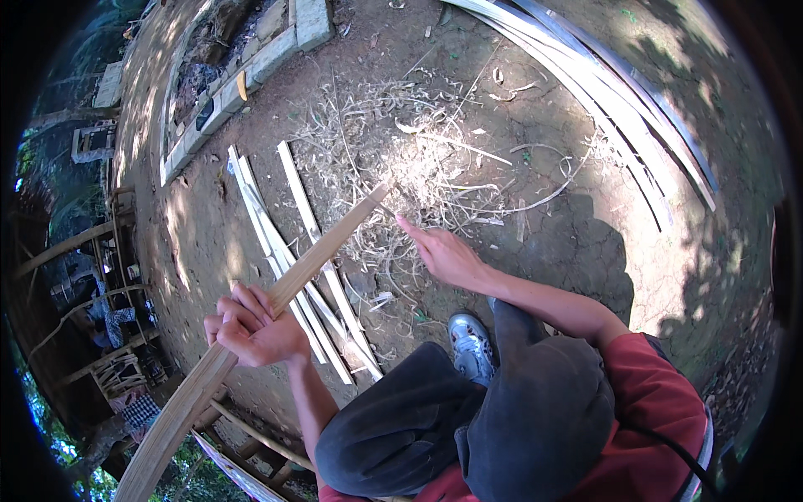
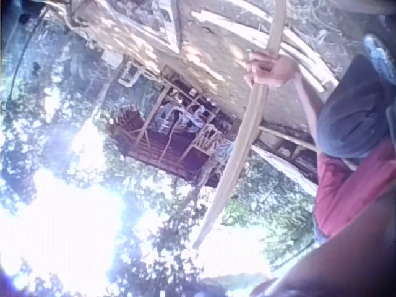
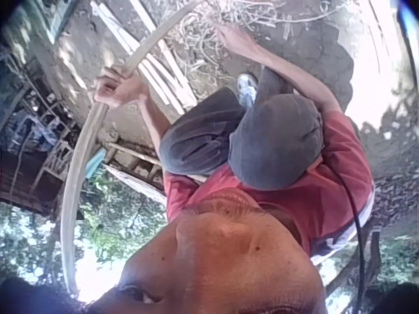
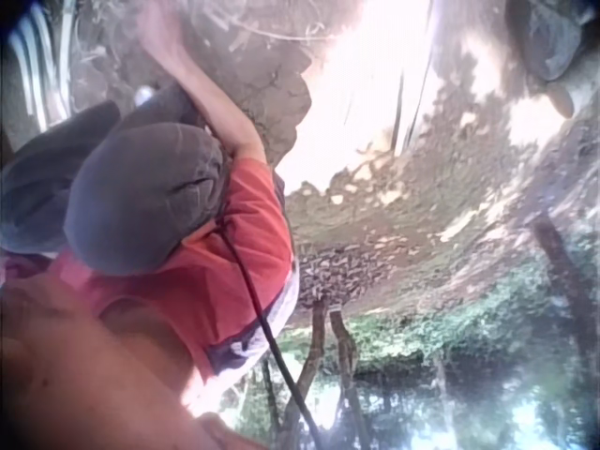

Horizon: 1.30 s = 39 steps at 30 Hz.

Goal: The person uses a saw to cut into a piece of wood while holding it by hand.

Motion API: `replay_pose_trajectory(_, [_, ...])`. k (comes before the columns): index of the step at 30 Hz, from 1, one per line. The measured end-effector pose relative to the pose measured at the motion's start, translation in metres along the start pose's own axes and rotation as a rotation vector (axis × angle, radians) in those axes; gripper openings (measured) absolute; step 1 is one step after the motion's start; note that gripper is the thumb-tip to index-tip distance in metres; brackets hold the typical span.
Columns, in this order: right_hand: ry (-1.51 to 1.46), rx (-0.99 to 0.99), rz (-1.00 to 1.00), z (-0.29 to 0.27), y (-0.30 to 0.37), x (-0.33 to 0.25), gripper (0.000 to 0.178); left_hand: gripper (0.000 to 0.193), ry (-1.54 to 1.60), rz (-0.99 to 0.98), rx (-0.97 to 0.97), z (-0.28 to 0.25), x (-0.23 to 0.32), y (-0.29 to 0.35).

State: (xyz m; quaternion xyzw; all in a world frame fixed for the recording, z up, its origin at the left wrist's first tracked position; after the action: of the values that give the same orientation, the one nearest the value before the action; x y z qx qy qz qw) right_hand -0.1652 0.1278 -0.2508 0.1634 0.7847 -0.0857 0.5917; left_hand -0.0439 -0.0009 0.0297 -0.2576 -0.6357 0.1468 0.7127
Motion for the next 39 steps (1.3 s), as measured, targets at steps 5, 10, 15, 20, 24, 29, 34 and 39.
replay_pose_trajectory(5, [0.065,0.028,-0.081,0.002,-0.007,0.001,0.072,0.031,-0.028,0.005,0.010,0.002,-0.002,-0.002])
replay_pose_trajectory(10, [0.216,-0.017,0.075,0.006,-0.029,0.041,0.073,0.031,-0.065,0.035,-0.021,0.007,-0.002,-0.005])
replay_pose_trajectory(15, [0.154,-0.001,-0.003,-0.006,-0.019,0.005,0.070,0.034,-0.154,-0.058,0.009,0.006,0.001,0.000])
replay_pose_trajectory(20, [0.040,-0.002,-0.037,-0.004,-0.002,-0.009,0.070,0.032,-0.203,-0.105,0.057,0.009,0.008,0.000])
replay_pose_trajectory(24, [0.025,0.004,-0.056,0.001,0.001,-0.003,0.071,0.025,-0.342,-0.111,0.103,-0.005,0.000,-0.010])
replay_pose_trajectory(29, [0.225,0.036,0.042,0.003,-0.008,0.045,0.071,0.030,-0.448,-0.027,0.123,0.003,-0.001,-0.014])
replay_pose_trajectory(34, [0.072,0.019,-0.036,0.012,-0.001,0.007,0.068,0.028,-0.286,-0.069,0.062,-0.012,0.004,-0.015])
replay_pose_trajectory(39, [0.160,-0.050,0.094,0.001,-0.017,0.045,0.063,0.019,-0.350,-0.151,0.203,0.004,-0.001,-0.009])
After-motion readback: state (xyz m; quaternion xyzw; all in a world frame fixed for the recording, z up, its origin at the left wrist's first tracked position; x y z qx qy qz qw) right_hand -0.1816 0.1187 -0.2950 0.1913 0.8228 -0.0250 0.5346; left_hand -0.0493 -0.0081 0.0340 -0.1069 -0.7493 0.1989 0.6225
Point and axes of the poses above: each hand's wrist, its own y-axis away from the middle knuckle, its own z-axis out of the palm, x = y × z, the point moved 7 cm from there along -y, towards the middle knuckle, and after that the axes turned 8 degrees about -y, right-handed, at the moved point
